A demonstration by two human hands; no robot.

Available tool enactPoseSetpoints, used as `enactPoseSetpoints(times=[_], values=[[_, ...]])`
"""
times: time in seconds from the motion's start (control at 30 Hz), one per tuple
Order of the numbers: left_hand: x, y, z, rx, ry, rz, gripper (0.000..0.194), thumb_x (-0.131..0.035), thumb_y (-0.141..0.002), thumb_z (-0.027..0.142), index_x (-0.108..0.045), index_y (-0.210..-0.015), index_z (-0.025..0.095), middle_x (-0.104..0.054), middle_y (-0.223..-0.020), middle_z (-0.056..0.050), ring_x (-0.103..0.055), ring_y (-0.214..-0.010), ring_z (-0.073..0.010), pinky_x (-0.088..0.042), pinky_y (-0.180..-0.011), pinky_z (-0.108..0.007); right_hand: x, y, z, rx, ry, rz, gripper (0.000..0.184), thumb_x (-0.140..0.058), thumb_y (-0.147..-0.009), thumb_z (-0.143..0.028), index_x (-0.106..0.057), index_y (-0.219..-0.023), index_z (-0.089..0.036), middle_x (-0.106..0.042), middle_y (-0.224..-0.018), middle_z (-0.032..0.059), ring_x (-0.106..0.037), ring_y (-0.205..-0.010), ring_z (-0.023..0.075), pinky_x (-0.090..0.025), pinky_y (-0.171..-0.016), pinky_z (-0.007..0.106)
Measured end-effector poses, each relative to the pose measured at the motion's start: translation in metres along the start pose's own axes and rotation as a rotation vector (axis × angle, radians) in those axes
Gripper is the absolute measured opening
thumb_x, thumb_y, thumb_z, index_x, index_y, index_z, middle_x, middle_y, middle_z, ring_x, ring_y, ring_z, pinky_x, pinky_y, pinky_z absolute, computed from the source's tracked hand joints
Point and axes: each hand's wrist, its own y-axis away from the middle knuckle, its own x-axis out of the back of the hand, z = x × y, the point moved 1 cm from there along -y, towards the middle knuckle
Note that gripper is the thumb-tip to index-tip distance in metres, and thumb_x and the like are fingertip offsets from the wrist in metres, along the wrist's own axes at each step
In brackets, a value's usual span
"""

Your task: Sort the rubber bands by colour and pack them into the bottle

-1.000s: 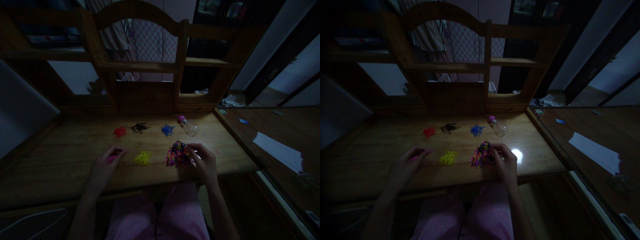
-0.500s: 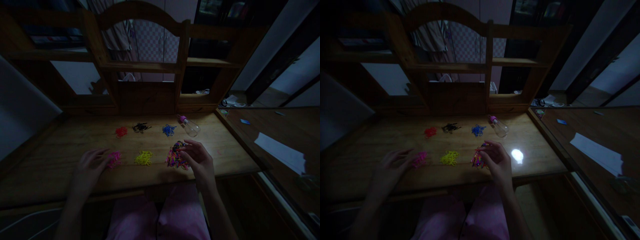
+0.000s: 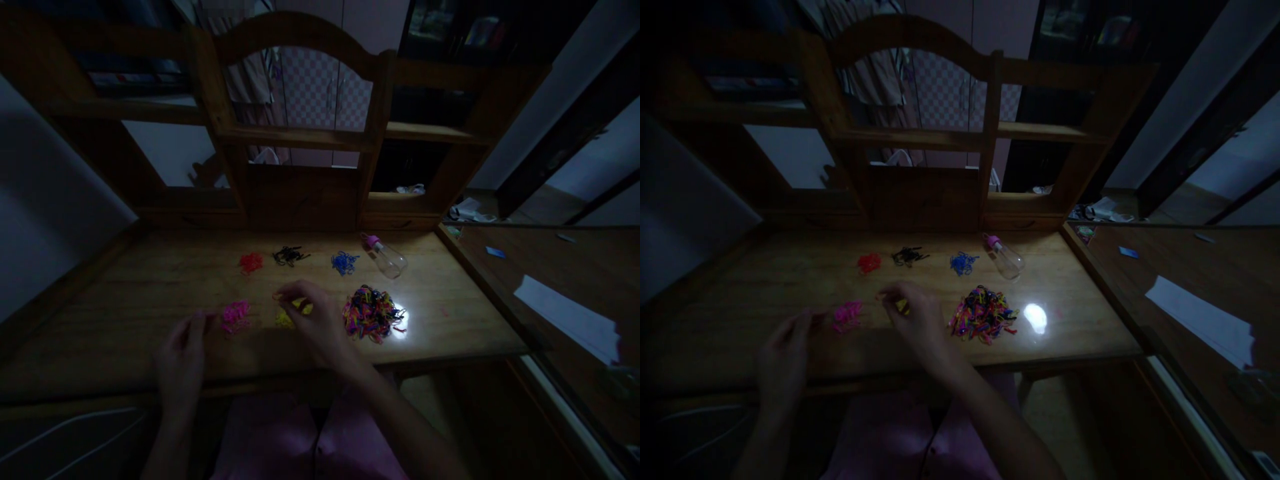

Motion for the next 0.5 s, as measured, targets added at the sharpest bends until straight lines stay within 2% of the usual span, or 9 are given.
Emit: enactPoseSetpoints(times=[0.13, 0.27, 0.33, 0.4, 0.5], values=[[-0.001, 0.000, -0.001, -0.002, 0.047, 0.022, 0.044, -0.048, -0.088, 0.055, -0.069, -0.097, 0.017, -0.070, -0.097, -0.005, -0.064, -0.095, -0.0237, -0.048, -0.093, -0.040, -0.013, -0.081, 0.014, 0.081, 0.193, -0.064, 0.017, -0.058, -0.086, -0.016, -0.068, -0.098, -0.023, -0.072, -0.097, 0.0020, -0.066, -0.091, 0.0171, -0.048, -0.079, 0.027], [0.000, -0.003, 0.000, 0.039, 0.111, -0.041, 0.045, -0.051, -0.085, 0.056, -0.069, -0.098, 0.017, -0.071, -0.098, -0.005, -0.064, -0.097, -0.0244, -0.048, -0.092, -0.038, -0.054, -0.144, 0.038, -0.020, 0.272, -0.206, 0.017, -0.065, -0.078, -0.012, -0.071, -0.090, -0.021, -0.073, -0.089, 0.0010, -0.065, -0.084, 0.0163, -0.046, -0.072, 0.025], [0.001, -0.003, 0.000, 0.051, 0.149, -0.056, 0.043, -0.053, -0.085, 0.055, -0.069, -0.097, 0.017, -0.071, -0.097, -0.005, -0.064, -0.097, -0.0237, -0.048, -0.092, -0.037, -0.072, -0.160, 0.046, -0.043, 0.278, -0.230, 0.017, -0.067, -0.073, -0.009, -0.073, -0.086, -0.019, -0.073, -0.086, 0.0023, -0.065, -0.081, 0.0164, -0.046, -0.068, 0.024], [0.003, -0.003, 0.003, 0.048, 0.153, -0.052, 0.044, -0.052, -0.084, 0.056, -0.069, -0.092, 0.016, -0.071, -0.093, -0.005, -0.065, -0.094, -0.0235, -0.049, -0.090, -0.036, -0.079, -0.168, 0.050, -0.045, 0.275, -0.239, 0.017, -0.071, -0.069, -0.009, -0.073, -0.083, -0.017, -0.074, -0.084, 0.0031, -0.065, -0.078, 0.0163, -0.045, -0.066, 0.024], [0.004, -0.001, 0.008, 0.041, 0.130, -0.016, 0.047, -0.050, -0.083, 0.060, -0.068, -0.087, 0.016, -0.071, -0.084, -0.006, -0.066, -0.088, -0.0245, -0.051, -0.084, -0.037, -0.061, -0.175, 0.046, -0.041, 0.263, -0.230, 0.018, -0.074, -0.068, -0.010, -0.073, -0.084, -0.017, -0.073, -0.084, 0.0024, -0.064, -0.078, 0.0154, -0.045, -0.066, 0.023]])
